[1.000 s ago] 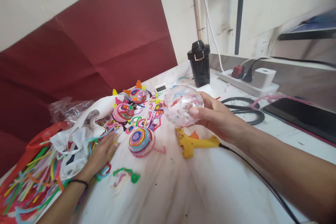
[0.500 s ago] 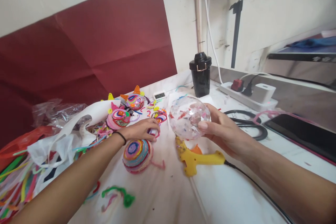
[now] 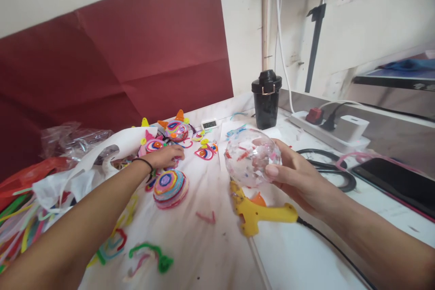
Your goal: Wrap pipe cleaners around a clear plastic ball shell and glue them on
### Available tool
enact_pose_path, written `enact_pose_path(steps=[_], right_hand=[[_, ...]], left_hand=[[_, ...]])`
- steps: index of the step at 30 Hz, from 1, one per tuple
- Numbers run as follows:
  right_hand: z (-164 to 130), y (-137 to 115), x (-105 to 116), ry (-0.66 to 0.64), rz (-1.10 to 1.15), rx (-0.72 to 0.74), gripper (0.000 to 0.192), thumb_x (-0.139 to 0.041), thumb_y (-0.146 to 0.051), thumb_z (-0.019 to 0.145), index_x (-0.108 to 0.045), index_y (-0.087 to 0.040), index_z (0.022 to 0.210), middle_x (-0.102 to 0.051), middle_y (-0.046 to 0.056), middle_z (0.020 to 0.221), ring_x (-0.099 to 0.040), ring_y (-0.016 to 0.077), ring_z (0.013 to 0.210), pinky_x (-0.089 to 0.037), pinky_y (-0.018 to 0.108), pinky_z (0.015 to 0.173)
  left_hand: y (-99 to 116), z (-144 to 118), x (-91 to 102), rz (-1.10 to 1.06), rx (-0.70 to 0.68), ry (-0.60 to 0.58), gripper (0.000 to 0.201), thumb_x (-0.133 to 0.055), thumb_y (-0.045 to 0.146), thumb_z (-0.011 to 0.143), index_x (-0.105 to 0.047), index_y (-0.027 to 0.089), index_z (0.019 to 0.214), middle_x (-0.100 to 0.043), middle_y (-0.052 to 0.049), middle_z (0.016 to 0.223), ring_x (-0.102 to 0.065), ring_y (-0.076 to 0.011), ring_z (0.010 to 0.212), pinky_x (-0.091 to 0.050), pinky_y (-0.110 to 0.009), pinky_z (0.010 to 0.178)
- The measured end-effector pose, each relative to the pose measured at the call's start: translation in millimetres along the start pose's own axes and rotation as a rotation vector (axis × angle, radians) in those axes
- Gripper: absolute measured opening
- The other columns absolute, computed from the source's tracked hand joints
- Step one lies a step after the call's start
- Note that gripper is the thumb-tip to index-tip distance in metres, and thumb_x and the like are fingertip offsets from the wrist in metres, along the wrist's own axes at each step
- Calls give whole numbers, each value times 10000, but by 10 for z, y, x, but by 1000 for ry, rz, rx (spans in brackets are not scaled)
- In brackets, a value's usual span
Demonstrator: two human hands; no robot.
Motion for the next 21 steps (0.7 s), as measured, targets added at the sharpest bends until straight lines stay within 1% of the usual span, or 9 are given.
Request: enact_pose_path(steps=[3,6,7,9,12,14,16,19,21], right_hand=[[-23,-3,4,3,-20,-3,522,-783,-380,636,-556,-237,1084,-665,76,1099,-657,266,959,-549,369,780],[-37,-10,4,5,-6,-7,516,-789,-379,643,-563,-239,1085,-686,55,1035,-670,235,889,-547,333,748],[-39,-12,1,5,2,-4,516,-792,-377,641,-567,-239,1084,-689,49,1024,-671,227,874,-545,323,743],[-41,-10,-13,-3,14,0,525,-795,-378,639,-567,-238,1091,-688,46,1025,-668,217,866,-538,311,743],[-49,19,-41,-23,18,-3,535,-791,-378,644,-557,-233,1103,-679,53,1054,-661,220,887,-528,307,738],[-58,52,-59,-39,23,-11,529,-785,-372,650,-551,-229,1103,-673,59,1067,-659,226,899,-524,310,729],[-67,88,-75,-56,32,-19,526,-781,-361,654,-546,-225,1105,-670,60,1066,-658,225,898,-523,308,717],[-74,121,-80,-60,30,-23,517,-781,-344,655,-547,-216,1098,-663,61,1066,-652,219,901,-526,304,715],[-72,120,-74,-55,28,-18,516,-787,-338,648,-551,-210,1089,-658,63,1069,-648,218,908,-531,302,717]], left_hand=[[-85,-221,168,-55,107,113,258,-576,364,806,-654,182,972,-643,-87,1113,-592,-249,1051,-451,-353,937],[-24,-589,260,-130,215,211,406,-436,487,894,-618,182,1090,-647,-88,1146,-614,-255,1038,-491,-362,903],[26,-725,240,-159,241,223,439,-404,500,911,-585,189,1162,-642,-88,1173,-623,-255,1038,-508,-360,882],[150,-980,130,-200,269,234,516,-466,522,883,-501,203,1287,-591,-103,1286,-595,-273,1126,-507,-373,911],[320,-1240,-150,-229,276,244,895,-699,540,702,-310,224,1444,-462,-139,1433,-471,-339,1279,-470,-428,984],[389,-1309,-330,-221,285,255,1033,-769,505,639,-235,234,1481,-372,-155,1498,-391,-372,1338,-400,-485,1051],[432,-1310,-425,-143,287,305,1016,-767,469,659,-222,247,1487,-333,-140,1525,-356,-365,1363,-353,-504,1090],[463,-1259,-442,-72,308,411,956,-724,432,715,-194,259,1491,-349,-125,1519,-386,-357,1348,-388,-522,1070],[509,-1230,-415,-46,343,492,938,-702,419,736,-177,241,1493,-361,-140,1506,-372,-391,1348,-384,-577,1055]])
Point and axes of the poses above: each hand's wrist, its own z-axis towards the middle knuckle, its own x-axis out of the back of the hand, y = z × x, the point moved 6 cm from there along z, towards the middle knuckle
